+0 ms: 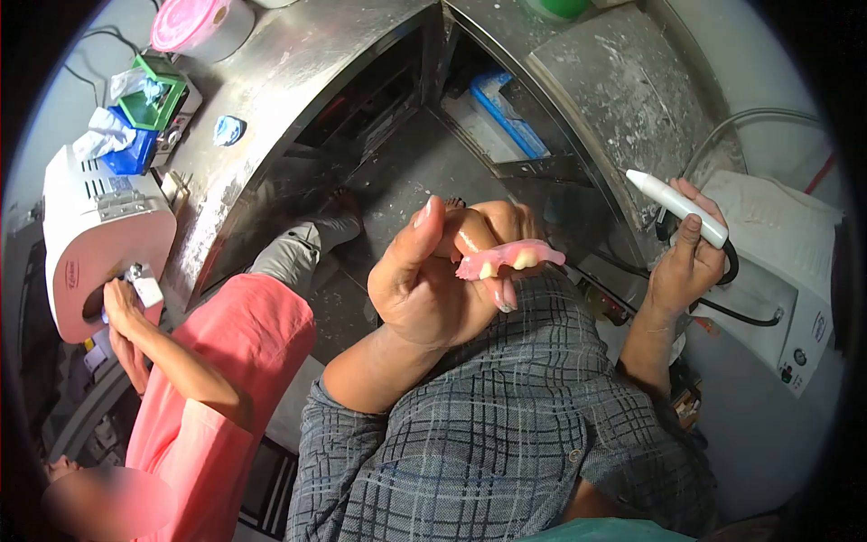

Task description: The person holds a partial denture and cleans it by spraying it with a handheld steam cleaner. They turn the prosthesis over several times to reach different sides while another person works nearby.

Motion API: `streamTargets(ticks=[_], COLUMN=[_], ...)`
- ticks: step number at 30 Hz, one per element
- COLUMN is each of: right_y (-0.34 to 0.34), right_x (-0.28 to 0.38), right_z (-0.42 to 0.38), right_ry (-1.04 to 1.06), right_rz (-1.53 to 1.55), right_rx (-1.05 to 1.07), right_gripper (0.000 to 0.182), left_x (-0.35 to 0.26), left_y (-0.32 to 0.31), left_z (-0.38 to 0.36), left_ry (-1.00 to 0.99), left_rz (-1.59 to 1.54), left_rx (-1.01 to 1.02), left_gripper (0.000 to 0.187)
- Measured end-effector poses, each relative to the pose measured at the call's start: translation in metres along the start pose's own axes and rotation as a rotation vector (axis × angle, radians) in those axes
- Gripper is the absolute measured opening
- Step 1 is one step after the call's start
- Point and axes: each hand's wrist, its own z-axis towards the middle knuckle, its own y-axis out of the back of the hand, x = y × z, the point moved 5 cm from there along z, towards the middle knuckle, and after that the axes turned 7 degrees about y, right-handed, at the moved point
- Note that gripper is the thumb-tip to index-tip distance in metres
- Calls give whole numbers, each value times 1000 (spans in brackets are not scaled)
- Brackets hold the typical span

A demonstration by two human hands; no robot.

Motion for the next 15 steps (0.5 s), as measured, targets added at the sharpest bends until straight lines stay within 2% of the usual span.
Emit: streamTargets(ticks=[6,8,12,15], right_y=[-9,-12,-13,-12], right_x=[3,0,-7,-7], right_z=[8,12,16,18], right_ry=[-17,-29,-27,-18], right_rz=[9,24,18,-2], right_rx=[17,14,7,6], right_gripper=[28,29,29,29], left_x=[-9,-9,-10,-9], left_y=[-1,8,4,1], left_z=[-1,0,11,16], left_ry=[-39,41,65,105], left_rz=[-131,-106,-60,58], left_rx=[35,-32,-48,-133], left_gripper=[58,51,49,45])
